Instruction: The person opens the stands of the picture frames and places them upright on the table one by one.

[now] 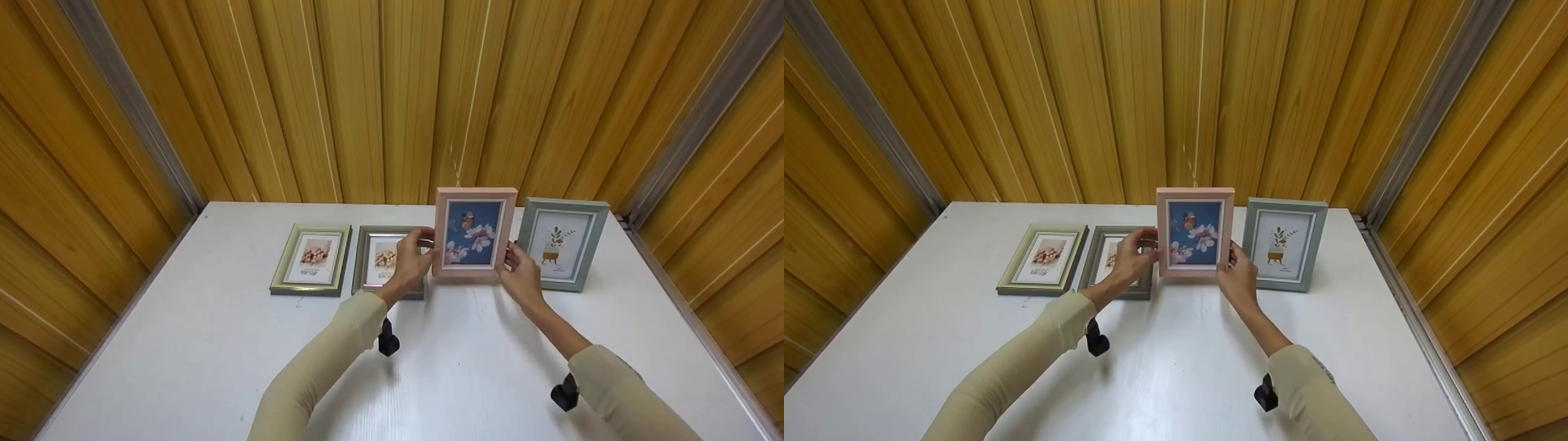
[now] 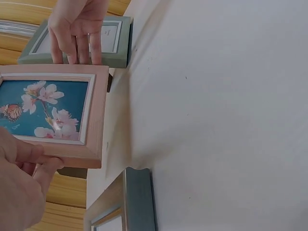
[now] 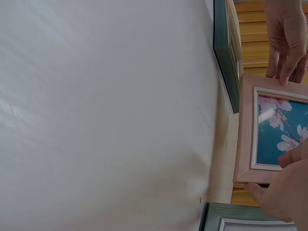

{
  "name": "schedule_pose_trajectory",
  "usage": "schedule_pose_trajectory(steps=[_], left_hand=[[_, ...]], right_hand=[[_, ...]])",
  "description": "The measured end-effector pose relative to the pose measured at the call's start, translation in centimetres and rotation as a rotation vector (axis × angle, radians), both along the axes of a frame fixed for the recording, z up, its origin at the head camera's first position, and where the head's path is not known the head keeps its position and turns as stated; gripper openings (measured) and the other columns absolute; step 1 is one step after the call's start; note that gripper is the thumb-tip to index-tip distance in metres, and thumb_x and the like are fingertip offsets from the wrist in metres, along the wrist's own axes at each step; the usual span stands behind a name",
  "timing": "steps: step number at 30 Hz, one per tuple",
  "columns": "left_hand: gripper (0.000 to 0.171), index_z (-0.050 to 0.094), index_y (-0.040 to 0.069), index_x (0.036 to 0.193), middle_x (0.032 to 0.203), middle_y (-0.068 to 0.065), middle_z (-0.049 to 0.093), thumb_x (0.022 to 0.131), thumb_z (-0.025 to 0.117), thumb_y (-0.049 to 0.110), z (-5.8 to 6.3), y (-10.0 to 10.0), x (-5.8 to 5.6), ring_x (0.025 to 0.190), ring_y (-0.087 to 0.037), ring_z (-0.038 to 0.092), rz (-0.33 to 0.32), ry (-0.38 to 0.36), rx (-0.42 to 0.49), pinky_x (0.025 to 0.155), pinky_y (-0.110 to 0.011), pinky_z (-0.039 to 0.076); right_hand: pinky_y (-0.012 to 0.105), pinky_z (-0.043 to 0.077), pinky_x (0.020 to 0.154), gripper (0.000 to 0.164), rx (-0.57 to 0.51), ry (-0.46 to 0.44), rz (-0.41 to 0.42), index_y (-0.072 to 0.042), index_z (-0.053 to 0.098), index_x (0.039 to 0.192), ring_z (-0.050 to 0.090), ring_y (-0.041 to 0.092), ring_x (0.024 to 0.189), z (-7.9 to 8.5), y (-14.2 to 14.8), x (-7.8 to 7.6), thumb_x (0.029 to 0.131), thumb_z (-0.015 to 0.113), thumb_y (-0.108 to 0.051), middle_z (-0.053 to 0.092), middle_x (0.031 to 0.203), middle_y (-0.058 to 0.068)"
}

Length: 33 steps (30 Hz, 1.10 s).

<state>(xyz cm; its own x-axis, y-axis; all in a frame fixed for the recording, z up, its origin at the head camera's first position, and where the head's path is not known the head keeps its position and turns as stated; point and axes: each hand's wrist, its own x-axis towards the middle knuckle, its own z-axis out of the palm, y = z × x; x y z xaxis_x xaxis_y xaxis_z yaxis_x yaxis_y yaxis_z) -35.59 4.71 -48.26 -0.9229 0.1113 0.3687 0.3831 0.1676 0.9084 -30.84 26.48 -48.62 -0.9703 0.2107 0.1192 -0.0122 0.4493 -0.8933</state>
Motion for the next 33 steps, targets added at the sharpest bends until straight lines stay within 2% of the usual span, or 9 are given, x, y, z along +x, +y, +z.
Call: schedule_pose_trajectory(steps=[5, 9, 13, 18, 22, 26, 27, 30, 33], left_hand=[[0.033, 0.063, -0.01, 0.113, 0.11, -0.027, 0.07, 0.082, 0.063, -0.02, -0.9, 0.2, -0.5, 0.099, -0.04, 0.071, 0.005, 0.009, -0.005, 0.091, -0.044, 0.059], [0.034, 0.063, -0.01, 0.114, 0.111, -0.027, 0.07, 0.082, 0.062, -0.02, -1.2, 0.3, -0.5, 0.1, -0.041, 0.07, -0.001, -0.021, -0.014, 0.09, -0.041, 0.06], [0.035, 0.064, -0.01, 0.115, 0.112, -0.027, 0.07, 0.082, 0.06, -0.021, -1.3, 0.5, -0.6, 0.102, -0.042, 0.07, -0.005, -0.038, -0.027, 0.091, -0.045, 0.06], [0.034, 0.064, -0.01, 0.114, 0.109, -0.027, 0.072, 0.082, 0.061, -0.02, -1.4, 0.6, -0.8, 0.1, -0.04, 0.072, 0.014, -0.031, -0.07, 0.089, -0.041, 0.06], [0.032, 0.064, -0.009, 0.116, 0.11, -0.027, 0.071, 0.084, 0.062, -0.017, -1.4, 0.5, -0.5, 0.102, -0.039, 0.071, 0.012, -0.04, -0.11, 0.092, -0.045, 0.059], [0.031, 0.062, -0.01, 0.12, 0.113, -0.027, 0.07, 0.089, 0.062, -0.012, -1.0, 0.1, -0.1, 0.105, -0.039, 0.07, -0.01, -0.044, -0.177, 0.097, -0.049, 0.056], [0.032, 0.061, -0.01, 0.121, 0.114, -0.027, 0.07, 0.09, 0.061, -0.011, -0.8, -0.1, 0.0, 0.106, -0.039, 0.07, -0.016, -0.041, -0.193, 0.098, -0.05, 0.056], [0.033, 0.06, -0.011, 0.123, 0.117, -0.028, 0.069, 0.091, 0.06, -0.009, -0.5, -0.9, 0.3, 0.107, -0.039, 0.069, -0.038, -0.036, -0.236, 0.097, -0.05, 0.056], [0.033, 0.06, -0.01, 0.123, 0.115, -0.029, 0.069, 0.09, 0.059, -0.009, -0.5, -2.3, 0.5, 0.105, -0.039, 0.069, -0.074, -0.031, -0.264, 0.095, -0.048, 0.056]], right_hand=[[0.047, 0.041, 0.118, 0.061, -0.019, -0.032, 0.05, 0.011, 0.032, 0.154, 0.048, 0.044, 0.141, -0.4, 0.2, 0.3, 0.096, 0.051, 0.002, 0.047, 0.151, 0.033], [0.048, 0.04, 0.118, 0.062, -0.013, -0.052, 0.05, 0.011, 0.032, 0.154, 0.047, 0.045, 0.141, -0.7, 0.3, 0.5, 0.096, 0.052, 0.001, 0.046, 0.151, 0.034], [0.049, 0.042, 0.116, 0.061, -0.001, -0.067, 0.029, 0.012, 0.034, 0.152, 0.049, 0.046, 0.139, -1.0, 0.5, 0.5, 0.096, 0.054, 0.0, 0.048, 0.148, 0.035], [0.049, 0.041, 0.118, 0.062, -0.002, -0.095, 0.037, 0.013, 0.03, 0.153, 0.047, 0.047, 0.141, -1.2, 0.6, 0.5, 0.098, 0.053, -0.001, 0.045, 0.15, 0.036], [0.049, 0.04, 0.118, 0.061, 0.007, -0.1, 0.053, 0.013, 0.029, 0.154, 0.046, 0.047, 0.142, -1.2, 0.6, 0.9, 0.099, 0.052, 0.0, 0.044, 0.151, 0.035], [0.048, 0.044, 0.115, 0.055, 0.02, -0.068, 0.021, 0.012, 0.038, 0.15, 0.052, 0.045, 0.137, -1.0, 0.6, 1.3, 0.098, 0.051, 0.0, 0.051, 0.145, 0.034], [0.045, 0.047, 0.113, 0.052, 0.028, -0.053, 0.005, 0.012, 0.042, 0.148, 0.055, 0.044, 0.134, -0.8, 0.7, 1.4, 0.098, 0.051, 0.001, 0.055, 0.142, 0.034], [0.025, 0.056, 0.095, 0.045, 0.053, -0.007, -0.028, 0.011, 0.054, 0.139, 0.064, 0.042, 0.121, -0.5, 1.0, 1.8, 0.095, 0.051, 0.004, 0.065, 0.129, 0.032], [0.01, 0.053, 0.07, 0.038, 0.087, 0.038, -0.042, 0.011, 0.06, 0.132, 0.071, 0.04, 0.105, -0.4, 1.1, 2.2, 0.096, 0.05, 0.004, 0.071, 0.115, 0.03]])
